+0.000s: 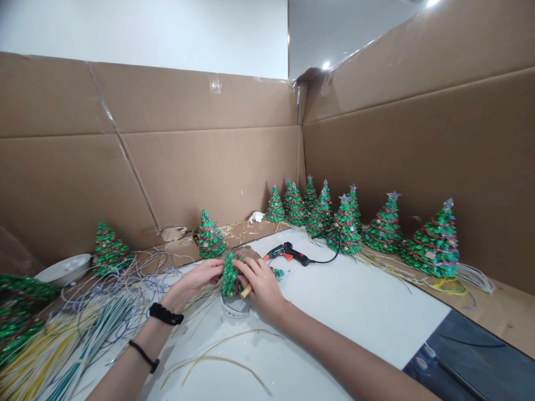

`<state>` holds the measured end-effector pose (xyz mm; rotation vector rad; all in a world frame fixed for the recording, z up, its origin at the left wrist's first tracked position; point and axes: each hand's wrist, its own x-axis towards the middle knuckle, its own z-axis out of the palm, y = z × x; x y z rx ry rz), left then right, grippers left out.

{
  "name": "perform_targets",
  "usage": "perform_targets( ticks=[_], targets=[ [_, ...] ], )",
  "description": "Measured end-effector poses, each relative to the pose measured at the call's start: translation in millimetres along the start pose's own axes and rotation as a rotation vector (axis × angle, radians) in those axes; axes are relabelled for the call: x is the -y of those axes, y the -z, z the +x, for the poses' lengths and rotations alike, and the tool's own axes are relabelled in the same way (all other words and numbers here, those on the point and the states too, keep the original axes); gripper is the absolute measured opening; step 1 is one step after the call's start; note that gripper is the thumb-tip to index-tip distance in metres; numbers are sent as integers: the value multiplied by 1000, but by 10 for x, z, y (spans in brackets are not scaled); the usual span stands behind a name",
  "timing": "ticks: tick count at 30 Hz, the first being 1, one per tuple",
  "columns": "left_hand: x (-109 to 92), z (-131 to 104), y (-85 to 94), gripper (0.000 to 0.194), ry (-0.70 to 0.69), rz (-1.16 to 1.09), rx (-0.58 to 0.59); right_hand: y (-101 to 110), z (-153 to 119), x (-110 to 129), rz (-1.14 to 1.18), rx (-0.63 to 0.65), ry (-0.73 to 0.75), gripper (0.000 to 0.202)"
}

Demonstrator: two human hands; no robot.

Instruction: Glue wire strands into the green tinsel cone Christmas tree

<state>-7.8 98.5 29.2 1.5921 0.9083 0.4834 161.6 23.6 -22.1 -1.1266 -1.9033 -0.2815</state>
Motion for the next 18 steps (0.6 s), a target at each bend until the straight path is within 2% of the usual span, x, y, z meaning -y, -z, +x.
perform_targets(
  ticks=[18],
  targets=[
    [27,19,11,36,3,2,-5,-39,-18,-36,-78,-13,44,36]
  ],
)
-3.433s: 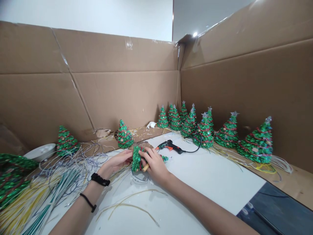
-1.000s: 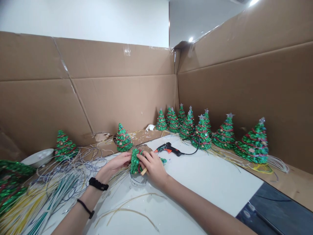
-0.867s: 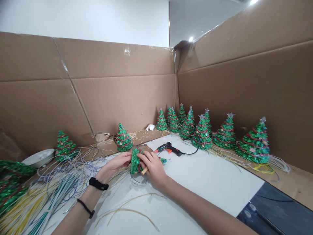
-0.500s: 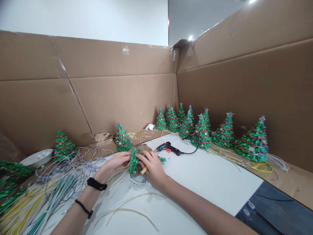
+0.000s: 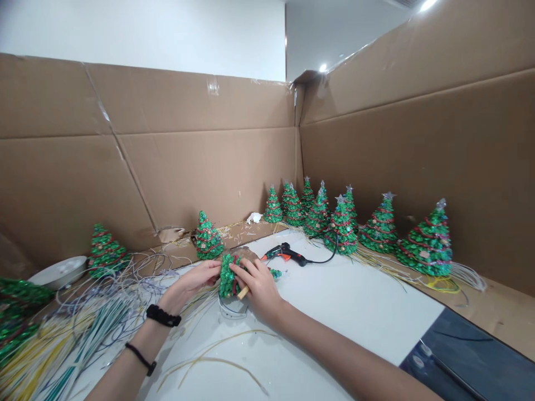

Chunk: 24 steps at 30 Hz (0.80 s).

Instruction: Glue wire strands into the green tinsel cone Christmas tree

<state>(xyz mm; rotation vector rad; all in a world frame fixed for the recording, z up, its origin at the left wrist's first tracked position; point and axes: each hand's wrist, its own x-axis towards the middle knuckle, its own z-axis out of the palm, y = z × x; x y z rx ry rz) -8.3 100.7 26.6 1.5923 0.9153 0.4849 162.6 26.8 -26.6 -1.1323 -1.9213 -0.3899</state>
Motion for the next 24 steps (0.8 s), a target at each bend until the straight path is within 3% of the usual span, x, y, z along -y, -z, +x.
perform_targets(
  ticks=[5,12,18,21,24],
  targets=[
    [-7,0,-13,43,45,34,-19,-5,-22,4,1,21,2,39],
    [3,1,7,36,20,-18,10,49,-18,14,145,10,-63,47],
    [10,3,-2,34,6,-74,16,58,0,10,305,-6,-206,28],
    [-6,-16,-5,32,21,-105,23,98,10,-2,377,-59,-246,23],
    [-18,-35,6,28,18,-98,42,195,51,-20,428,-220,-244,32]
  ],
)
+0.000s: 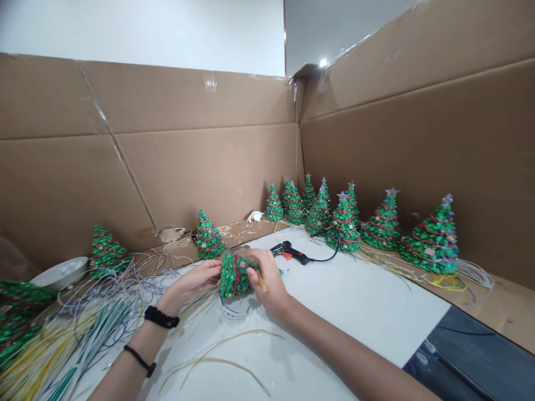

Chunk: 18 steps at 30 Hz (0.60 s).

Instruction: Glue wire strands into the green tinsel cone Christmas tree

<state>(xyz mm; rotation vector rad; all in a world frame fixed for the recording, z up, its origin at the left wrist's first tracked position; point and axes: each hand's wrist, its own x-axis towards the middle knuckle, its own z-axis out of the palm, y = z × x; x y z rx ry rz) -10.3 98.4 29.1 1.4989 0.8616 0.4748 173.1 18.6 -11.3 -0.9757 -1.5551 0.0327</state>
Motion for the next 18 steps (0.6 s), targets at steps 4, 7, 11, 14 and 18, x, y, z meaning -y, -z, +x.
perform_targets(
  ticks=[4,7,11,14,18],
  targets=[
    [27,8,27,23,-23,-11,9,95,154,107,211,-71,-264,42],
    [47,19,37,20,-57,-40,11,84,288,182,399,32,-466,51],
    [-18,-9,-4,16,-55,-117,56,-3,429,217,431,66,-513,56],
    [-80,-24,-48,18,-55,-181,112,-41,497,227,390,-4,-526,59],
    [-36,4,-37,27,-60,-206,114,-49,536,251,357,-71,-526,59]
  ],
)
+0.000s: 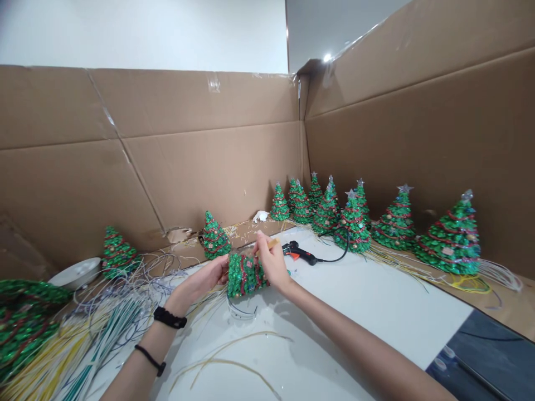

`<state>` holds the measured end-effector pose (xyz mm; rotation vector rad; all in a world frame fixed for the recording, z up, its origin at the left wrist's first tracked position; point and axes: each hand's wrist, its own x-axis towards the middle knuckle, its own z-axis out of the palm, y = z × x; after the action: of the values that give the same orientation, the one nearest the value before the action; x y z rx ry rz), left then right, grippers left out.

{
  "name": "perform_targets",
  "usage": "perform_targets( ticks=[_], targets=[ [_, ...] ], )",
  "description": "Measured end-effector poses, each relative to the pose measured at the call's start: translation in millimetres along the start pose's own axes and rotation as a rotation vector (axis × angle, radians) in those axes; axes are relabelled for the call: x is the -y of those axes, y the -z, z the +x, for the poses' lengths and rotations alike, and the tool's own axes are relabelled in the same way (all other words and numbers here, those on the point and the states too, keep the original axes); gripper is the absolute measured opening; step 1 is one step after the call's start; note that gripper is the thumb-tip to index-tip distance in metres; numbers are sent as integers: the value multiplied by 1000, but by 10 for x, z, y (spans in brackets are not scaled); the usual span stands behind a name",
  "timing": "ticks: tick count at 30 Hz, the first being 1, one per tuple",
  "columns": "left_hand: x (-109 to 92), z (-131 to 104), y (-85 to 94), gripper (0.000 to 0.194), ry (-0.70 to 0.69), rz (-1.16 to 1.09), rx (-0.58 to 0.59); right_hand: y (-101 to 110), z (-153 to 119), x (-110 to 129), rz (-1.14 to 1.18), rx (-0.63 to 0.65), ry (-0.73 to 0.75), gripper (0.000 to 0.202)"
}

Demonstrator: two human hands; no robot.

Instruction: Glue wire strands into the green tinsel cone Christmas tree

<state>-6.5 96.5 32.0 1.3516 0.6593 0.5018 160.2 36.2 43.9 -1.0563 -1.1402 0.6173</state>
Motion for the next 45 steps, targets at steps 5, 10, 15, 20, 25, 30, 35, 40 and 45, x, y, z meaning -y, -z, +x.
perform_targets(
  ticks=[5,10,15,20,25,30,35,40,45],
  targets=[
    [130,7,96,33,8,-7,-89,-33,0,-9,-31,72,0,55],
    [173,8,141,40,8,11,-108,-122,111,29,-194,195,124,51],
    [206,24,156,42,-18,7,-94,-261,245,191,-427,282,111,48],
    [242,45,139,43,-28,-36,-102,-284,282,255,-473,340,89,42],
    [202,25,100,41,3,-89,-125,-229,324,245,-469,390,83,43],
    [125,-18,63,40,47,-97,-118,-211,377,227,-442,449,85,44],
    [147,-13,76,41,101,-178,-116,-202,381,226,-388,479,140,44],
    [80,-14,73,38,103,-171,-114,-209,369,224,-436,509,188,43],
    [-26,-55,63,35,120,0,-147,-178,322,356,-583,577,245,43]
  ],
)
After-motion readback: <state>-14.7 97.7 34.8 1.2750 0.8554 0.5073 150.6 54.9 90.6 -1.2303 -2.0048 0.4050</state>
